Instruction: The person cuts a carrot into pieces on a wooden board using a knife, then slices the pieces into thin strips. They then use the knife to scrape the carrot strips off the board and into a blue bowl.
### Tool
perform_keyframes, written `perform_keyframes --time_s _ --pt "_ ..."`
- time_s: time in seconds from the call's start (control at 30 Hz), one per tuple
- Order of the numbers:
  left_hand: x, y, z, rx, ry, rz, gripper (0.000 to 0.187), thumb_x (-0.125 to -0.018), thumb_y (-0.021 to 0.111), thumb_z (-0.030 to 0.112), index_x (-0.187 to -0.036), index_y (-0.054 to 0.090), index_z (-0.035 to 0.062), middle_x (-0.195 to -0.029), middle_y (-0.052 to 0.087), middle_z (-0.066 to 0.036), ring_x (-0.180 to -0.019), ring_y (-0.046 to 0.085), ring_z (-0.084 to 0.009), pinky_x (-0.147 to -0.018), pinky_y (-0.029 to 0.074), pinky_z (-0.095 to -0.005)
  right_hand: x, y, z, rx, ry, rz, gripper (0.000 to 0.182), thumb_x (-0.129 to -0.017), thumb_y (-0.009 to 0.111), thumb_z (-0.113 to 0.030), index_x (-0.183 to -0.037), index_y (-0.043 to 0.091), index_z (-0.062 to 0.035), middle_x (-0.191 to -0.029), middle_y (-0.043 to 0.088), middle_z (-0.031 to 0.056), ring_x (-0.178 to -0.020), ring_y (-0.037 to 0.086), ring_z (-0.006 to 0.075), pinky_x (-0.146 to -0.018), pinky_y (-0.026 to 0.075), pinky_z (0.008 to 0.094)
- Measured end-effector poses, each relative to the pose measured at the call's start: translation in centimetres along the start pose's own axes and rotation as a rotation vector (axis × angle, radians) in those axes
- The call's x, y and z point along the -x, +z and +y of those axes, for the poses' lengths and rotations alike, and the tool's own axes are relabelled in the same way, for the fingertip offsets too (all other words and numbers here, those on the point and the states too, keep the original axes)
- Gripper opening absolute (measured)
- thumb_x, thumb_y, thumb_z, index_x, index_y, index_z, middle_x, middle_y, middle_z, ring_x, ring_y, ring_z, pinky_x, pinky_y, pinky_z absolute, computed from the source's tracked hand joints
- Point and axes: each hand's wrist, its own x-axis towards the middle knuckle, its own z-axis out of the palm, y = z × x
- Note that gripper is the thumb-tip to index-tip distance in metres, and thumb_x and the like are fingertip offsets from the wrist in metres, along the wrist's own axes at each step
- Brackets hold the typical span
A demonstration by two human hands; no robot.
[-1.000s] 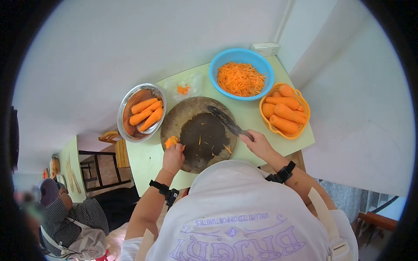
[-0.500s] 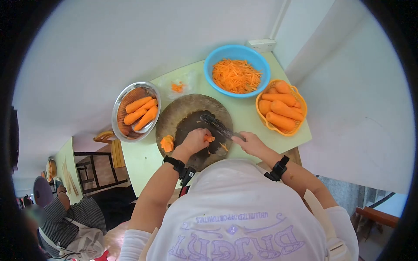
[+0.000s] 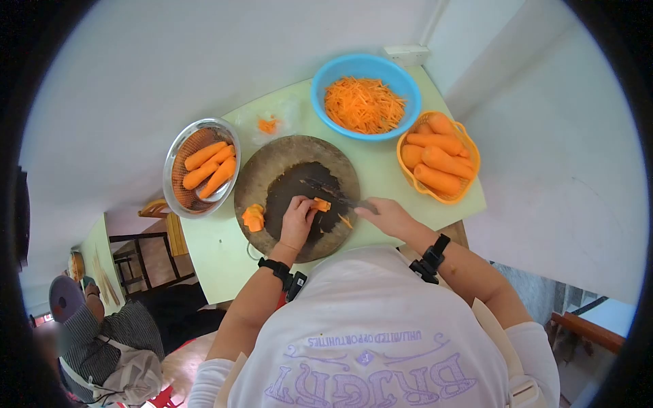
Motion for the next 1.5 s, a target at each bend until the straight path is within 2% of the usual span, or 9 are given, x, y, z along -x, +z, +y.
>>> perform_keyframes --time_s 0.13,0.23,0.43,0.67,0.87,1.0,1.23,1.33,1.5 --pt "0.0 0.6 0.3 -0.008 0.036 0.027 0.018 -0.081 0.069 0.003 -0.098 0.065 0.006 -0.1 0.058 -0.01 -0.087 0.063 -0.031 -0.074 0.053 -0.0374 0.5 0.2 -0.5 0.085 -0.113 -0.029 0.049 -0.094 0.057 -0.043 -0.102 0.063 0.0046 -0.081 0.063 0.0229 -0.077 0.061 0.0366 -0.072 0.048 0.0419" --pt "0.1 0.2 0.1 -0.022 0.064 0.019 0.018 -0.081 0.069 0.004 -0.098 0.065 0.006 -0.101 0.058 -0.01 -0.088 0.063 -0.0308 -0.074 0.053 -0.0378 0.4 -0.2 -0.8 0.09 -0.088 -0.024 0.048 -0.094 0.057 -0.044 -0.102 0.064 0.0031 -0.084 0.064 0.0239 -0.08 0.063 0.038 -0.073 0.049 0.0422" --pt "-0.6 0.3 -0.4 -0.047 0.124 -0.064 0.019 -0.081 0.068 0.006 -0.099 0.065 0.0054 -0.104 0.059 -0.01 -0.095 0.061 -0.0295 -0.08 0.053 -0.0378 -0.5 0.0 -0.9 0.149 -0.055 -0.035 0.049 -0.094 0.056 -0.045 -0.098 0.062 0.0038 -0.081 0.063 0.0233 -0.078 0.061 0.0392 -0.071 0.048 0.0424" --pt "-0.9 1.3 0.0 -0.02 0.098 0.11 0.015 -0.079 0.07 0.005 -0.094 0.067 0.0042 -0.099 0.06 -0.01 -0.093 0.061 -0.029 -0.078 0.053 -0.037 -1.0 -0.2 -0.9 0.152 -0.081 -0.017 0.05 -0.095 0.054 -0.045 -0.099 0.062 0.004 -0.082 0.063 0.023 -0.079 0.061 0.0404 -0.073 0.048 0.0438" --pt "-0.9 1.9 -0.4 -0.035 0.069 0.146 0.013 -0.078 0.07 0.003 -0.09 0.068 0.0043 -0.094 0.06 -0.01 -0.085 0.063 -0.0287 -0.073 0.053 -0.0355 -0.8 -0.8 -2.7 0.258 -0.073 -0.036 0.049 -0.096 0.051 -0.046 -0.103 0.063 0.0008 -0.084 0.066 0.0216 -0.083 0.063 0.0392 -0.075 0.049 0.0448" --pt "-0.8 2.1 -0.6 0.039 0.072 0.18 0.012 -0.079 0.07 0.002 -0.091 0.069 0.0048 -0.088 0.06 -0.01 -0.081 0.063 -0.0288 -0.071 0.053 -0.0356 -0.6 -0.6 -3.7 0.37 -0.094 0.013 0.04 -0.096 0.053 -0.043 -0.106 0.063 -0.0056 -0.081 0.066 0.0184 -0.078 0.064 0.0355 -0.072 0.05 0.0425" --pt "-0.8 1.9 -0.6 0.051 0.055 0.175 0.011 -0.077 0.07 0.004 -0.088 0.068 0.0054 -0.089 0.061 -0.009 -0.083 0.063 -0.0281 -0.07 0.054 -0.0368 -0.7 -0.4 -4.2 0.424 -0.105 -0.036 0.04 -0.097 0.051 -0.045 -0.108 0.063 -0.0085 -0.08 0.066 0.0169 -0.078 0.065 0.036 -0.072 0.051 0.044" --pt "-0.7 2.1 -0.8 0.047 0.062 0.169 0.011 -0.08 0.069 0.002 -0.091 0.069 0.0051 -0.087 0.06 -0.011 -0.081 0.063 -0.029 -0.07 0.053 -0.0356 -0.8 -0.4 -4.0 0.416 -0.134 -0.024 0.046 -0.096 0.048 -0.049 -0.101 0.062 -0.0052 -0.077 0.065 0.0187 -0.077 0.064 0.0383 -0.069 0.049 0.0468" --pt "-0.7 2.1 -0.8 0.034 0.061 0.173 0.011 -0.079 0.069 0.001 -0.09 0.068 0.0051 -0.087 0.059 -0.011 -0.081 0.063 -0.0291 -0.07 0.053 -0.0361 -1.1 -0.5 -3.7 0.4 -0.134 -0.038 0.047 -0.097 0.047 -0.049 -0.102 0.062 -0.0047 -0.078 0.065 0.0194 -0.077 0.063 0.0389 -0.07 0.049 0.0471"
